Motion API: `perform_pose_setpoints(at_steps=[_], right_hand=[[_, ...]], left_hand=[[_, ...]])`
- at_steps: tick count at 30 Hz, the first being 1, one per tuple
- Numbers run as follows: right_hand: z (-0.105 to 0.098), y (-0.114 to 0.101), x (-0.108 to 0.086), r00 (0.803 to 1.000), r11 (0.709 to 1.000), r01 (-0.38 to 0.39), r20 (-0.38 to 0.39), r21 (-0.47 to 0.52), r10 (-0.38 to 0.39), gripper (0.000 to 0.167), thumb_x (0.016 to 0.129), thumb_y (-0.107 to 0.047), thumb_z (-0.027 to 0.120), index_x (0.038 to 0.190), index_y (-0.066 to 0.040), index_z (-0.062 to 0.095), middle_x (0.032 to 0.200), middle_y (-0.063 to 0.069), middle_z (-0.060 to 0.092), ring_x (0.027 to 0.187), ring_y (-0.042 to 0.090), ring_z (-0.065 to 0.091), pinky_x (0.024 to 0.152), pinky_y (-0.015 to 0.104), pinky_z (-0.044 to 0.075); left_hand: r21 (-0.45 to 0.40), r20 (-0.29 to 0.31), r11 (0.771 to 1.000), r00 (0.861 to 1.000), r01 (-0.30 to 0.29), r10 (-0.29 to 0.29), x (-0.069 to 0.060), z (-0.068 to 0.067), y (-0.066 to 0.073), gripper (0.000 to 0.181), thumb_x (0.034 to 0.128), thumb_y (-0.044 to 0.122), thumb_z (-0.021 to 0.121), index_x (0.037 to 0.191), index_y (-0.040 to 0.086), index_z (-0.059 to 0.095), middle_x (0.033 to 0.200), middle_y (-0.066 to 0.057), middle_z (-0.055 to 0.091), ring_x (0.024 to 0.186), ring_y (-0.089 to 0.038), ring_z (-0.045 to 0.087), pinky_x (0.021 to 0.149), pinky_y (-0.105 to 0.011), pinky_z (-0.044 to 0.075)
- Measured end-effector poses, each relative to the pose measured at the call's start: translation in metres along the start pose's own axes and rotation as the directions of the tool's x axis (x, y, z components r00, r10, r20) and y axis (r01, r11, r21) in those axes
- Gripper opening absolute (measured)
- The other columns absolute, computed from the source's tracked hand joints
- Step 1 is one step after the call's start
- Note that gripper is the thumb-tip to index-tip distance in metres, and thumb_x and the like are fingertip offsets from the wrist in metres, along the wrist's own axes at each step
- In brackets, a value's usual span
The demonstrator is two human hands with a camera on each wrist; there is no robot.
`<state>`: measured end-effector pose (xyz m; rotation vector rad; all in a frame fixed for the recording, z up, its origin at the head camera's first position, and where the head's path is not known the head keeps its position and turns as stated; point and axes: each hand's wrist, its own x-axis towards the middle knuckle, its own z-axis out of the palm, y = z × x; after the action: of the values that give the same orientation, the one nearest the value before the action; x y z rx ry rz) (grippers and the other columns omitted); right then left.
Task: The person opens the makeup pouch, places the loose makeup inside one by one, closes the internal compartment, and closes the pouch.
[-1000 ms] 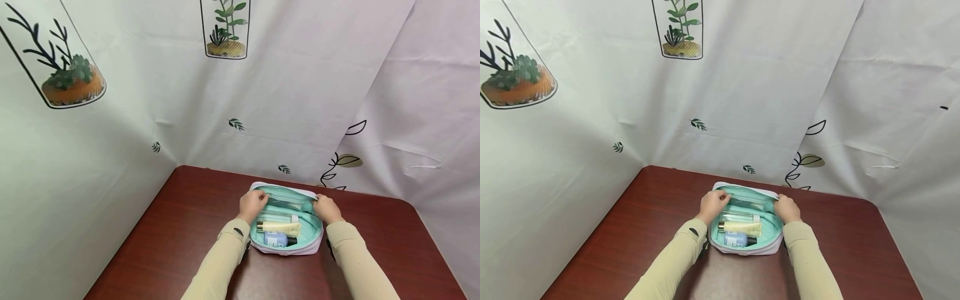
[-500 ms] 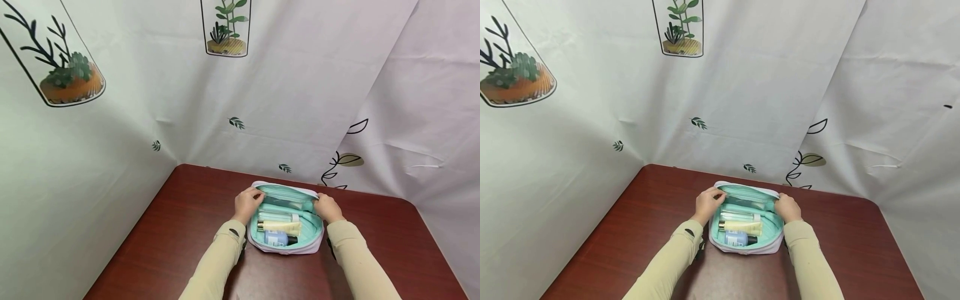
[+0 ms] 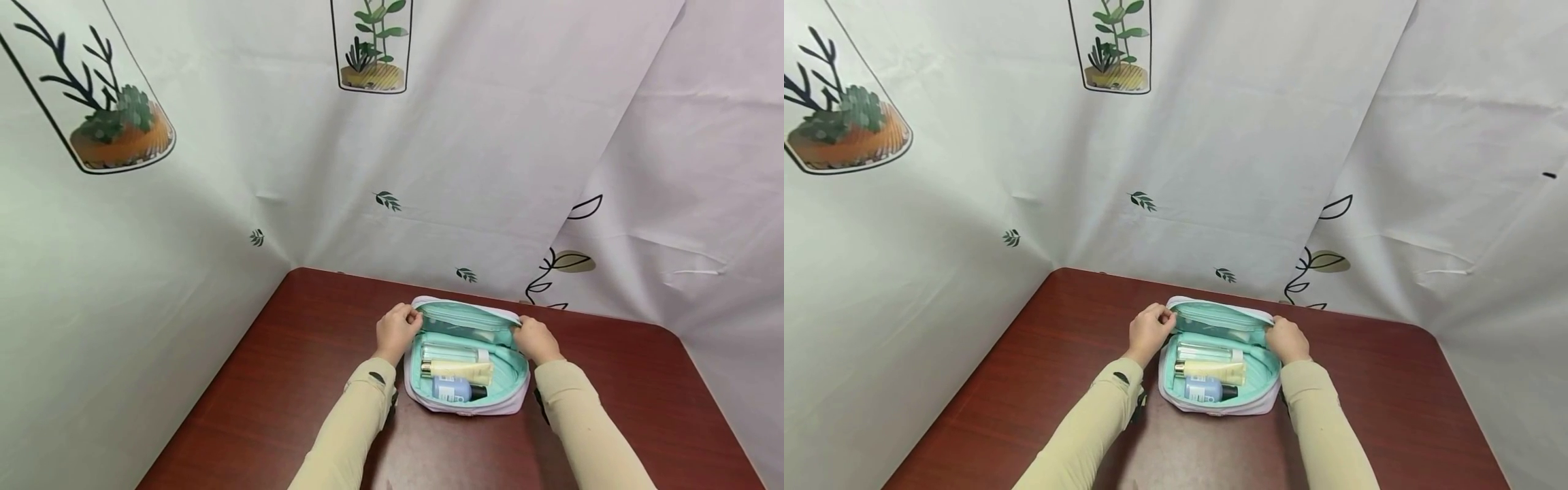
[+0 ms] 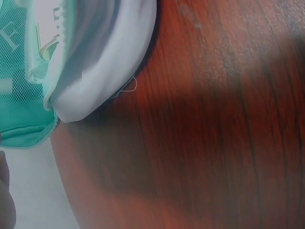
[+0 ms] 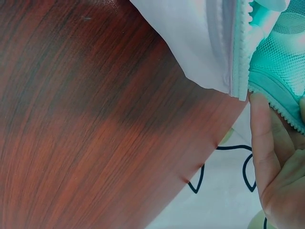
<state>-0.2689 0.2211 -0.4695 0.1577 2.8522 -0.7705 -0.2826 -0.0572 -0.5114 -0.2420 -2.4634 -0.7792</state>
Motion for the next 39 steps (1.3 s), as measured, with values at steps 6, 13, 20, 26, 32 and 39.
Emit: perform_pose_setpoints(at_steps=[6,13,20,26,32,39], right_hand=[[0.001,0.001,-0.001,1.0,1.0,-0.005,0.003,-0.002,0.005,0.042,0.095,-0.013,0.038,0.13,0.01,0.041,0.119,0.03,0.051,0.077,0.028,0.056,0.056,0.035,0.044],[0.0,0.002,-0.001,1.0,1.0,0.0,-0.001,0.011,0.0,0.042,0.095,-0.013,0.039,0.13,0.011,0.041,0.118,0.031,0.051,0.076,0.028,0.056,0.055,0.035,0.045],[0.001,0.002,0.001,1.0,1.0,-0.005,-0.003,0.02,0.005,0.043,0.095,-0.012,0.04,0.131,0.01,0.04,0.12,0.031,0.05,0.076,0.027,0.056,0.055,0.034,0.046],[0.006,-0.002,0.004,1.0,0.996,0.003,0.008,0.092,-0.004,0.04,0.094,-0.012,0.042,0.129,0.009,0.044,0.118,0.029,0.052,0.079,0.027,0.056,0.054,0.033,0.048],[0.003,0.001,0.003,1.0,0.992,-0.003,0.015,0.126,0.001,0.039,0.095,-0.01,0.041,0.129,0.01,0.043,0.118,0.032,0.051,0.079,0.028,0.057,0.055,0.034,0.05],[0.0,0.018,0.005,0.995,0.959,0.016,0.092,0.283,-0.043,0.03,0.095,-0.011,0.046,0.116,0.01,0.051,0.097,0.025,0.055,0.079,0.029,0.058,0.063,0.039,0.052]], left_hand=[[0.024,-0.038,0.999,0.999,0.039,-0.038,0.001,-0.001,-0.001,0.018,0.0828,0.022,0.068,0.068,0.017,0.06,0.067,0.007,0.051,0.056,-0.008,0.052,0.051,-0.026,0.042],[0.045,-0.073,0.996,0.995,0.073,-0.07,0.002,0.0,0.0,0.019,0.0818,0.018,0.067,0.066,0.016,0.057,0.065,0.006,0.049,0.055,-0.01,0.052,0.051,-0.029,0.042],[0.079,-0.078,0.991,0.992,0.105,-0.099,0.004,0.002,0.005,0.022,0.0824,0.017,0.065,0.065,0.015,0.052,0.064,0.004,0.046,0.052,-0.011,0.047,0.047,-0.028,0.039],[0.159,-0.071,0.982,0.994,0.097,-0.087,0.014,-0.003,0.004,0.024,0.0809,0.014,0.064,0.064,0.014,0.047,0.062,0.001,0.043,0.053,-0.014,0.043,0.046,-0.03,0.037],[0.153,0.088,0.987,0.995,0.042,-0.056,0.02,-0.009,-0.009,0.025,0.0831,0.021,0.063,0.065,0.014,0.047,0.061,0.002,0.042,0.051,-0.012,0.041,0.045,-0.028,0.035],[0.09,0.405,0.949,0.859,0.303,-0.313,0.011,-0.014,-0.029,0.048,0.0853,0.029,0.068,0.126,0.012,0.049,0.114,-0.014,0.056,0.093,-0.028,0.06,0.074,-0.044,0.047]])
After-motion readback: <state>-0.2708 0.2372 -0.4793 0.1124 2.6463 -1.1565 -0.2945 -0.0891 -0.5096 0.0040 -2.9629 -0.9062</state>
